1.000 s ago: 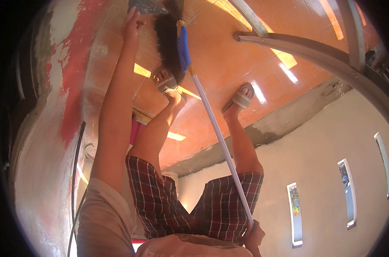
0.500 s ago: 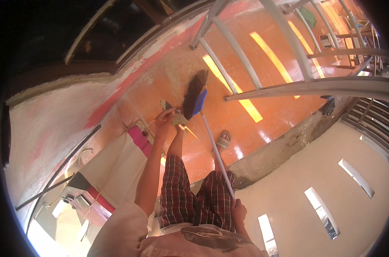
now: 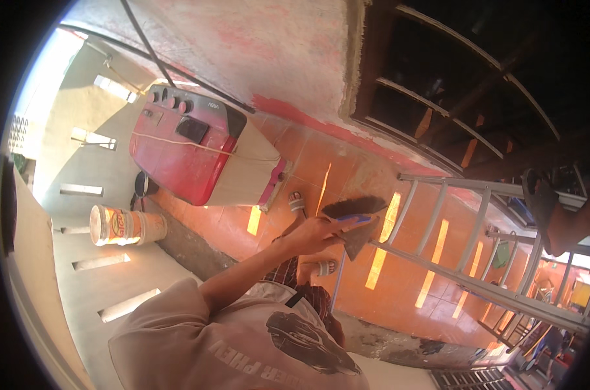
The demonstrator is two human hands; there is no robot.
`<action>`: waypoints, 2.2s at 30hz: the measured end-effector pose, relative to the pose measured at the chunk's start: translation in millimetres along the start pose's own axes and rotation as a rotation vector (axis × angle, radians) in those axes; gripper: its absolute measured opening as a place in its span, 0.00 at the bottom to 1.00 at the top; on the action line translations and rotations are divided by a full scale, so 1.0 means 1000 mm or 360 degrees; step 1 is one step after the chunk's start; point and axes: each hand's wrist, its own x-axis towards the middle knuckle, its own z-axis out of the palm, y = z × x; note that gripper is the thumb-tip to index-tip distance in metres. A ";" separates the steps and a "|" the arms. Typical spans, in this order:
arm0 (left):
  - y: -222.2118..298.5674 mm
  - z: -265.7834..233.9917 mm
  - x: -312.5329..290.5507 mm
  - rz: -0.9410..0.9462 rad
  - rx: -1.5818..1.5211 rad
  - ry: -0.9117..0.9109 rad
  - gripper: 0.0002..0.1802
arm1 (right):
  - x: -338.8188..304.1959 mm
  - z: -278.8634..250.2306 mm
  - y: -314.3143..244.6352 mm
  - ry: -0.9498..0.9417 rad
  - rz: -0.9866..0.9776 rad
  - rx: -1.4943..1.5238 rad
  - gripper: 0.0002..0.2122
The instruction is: The person moves a wooden chair and then uses a broom to sweep the balcony floor. They also briefly handle a pink washing machine while sweeping around it.
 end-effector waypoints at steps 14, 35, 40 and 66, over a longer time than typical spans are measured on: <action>-0.118 -0.233 -0.229 -0.0597 -0.0960 0.2448 0.15 | -0.030 -0.111 -0.152 0.0024 -0.0334 -0.1044 0.19; -0.250 -0.257 -0.240 -0.2316 0.0746 0.2580 0.32 | -0.051 -0.008 -0.606 0.0087 -0.0786 -0.1196 0.13; -0.278 -0.314 -0.218 -0.2405 0.0889 0.2628 0.31 | 0.035 0.063 -0.724 -0.0277 -0.0800 -0.1280 0.15; -0.331 -0.345 -0.146 -0.3130 0.1261 0.2654 0.27 | 0.284 0.677 -1.028 -0.0508 -0.1435 -0.1993 0.26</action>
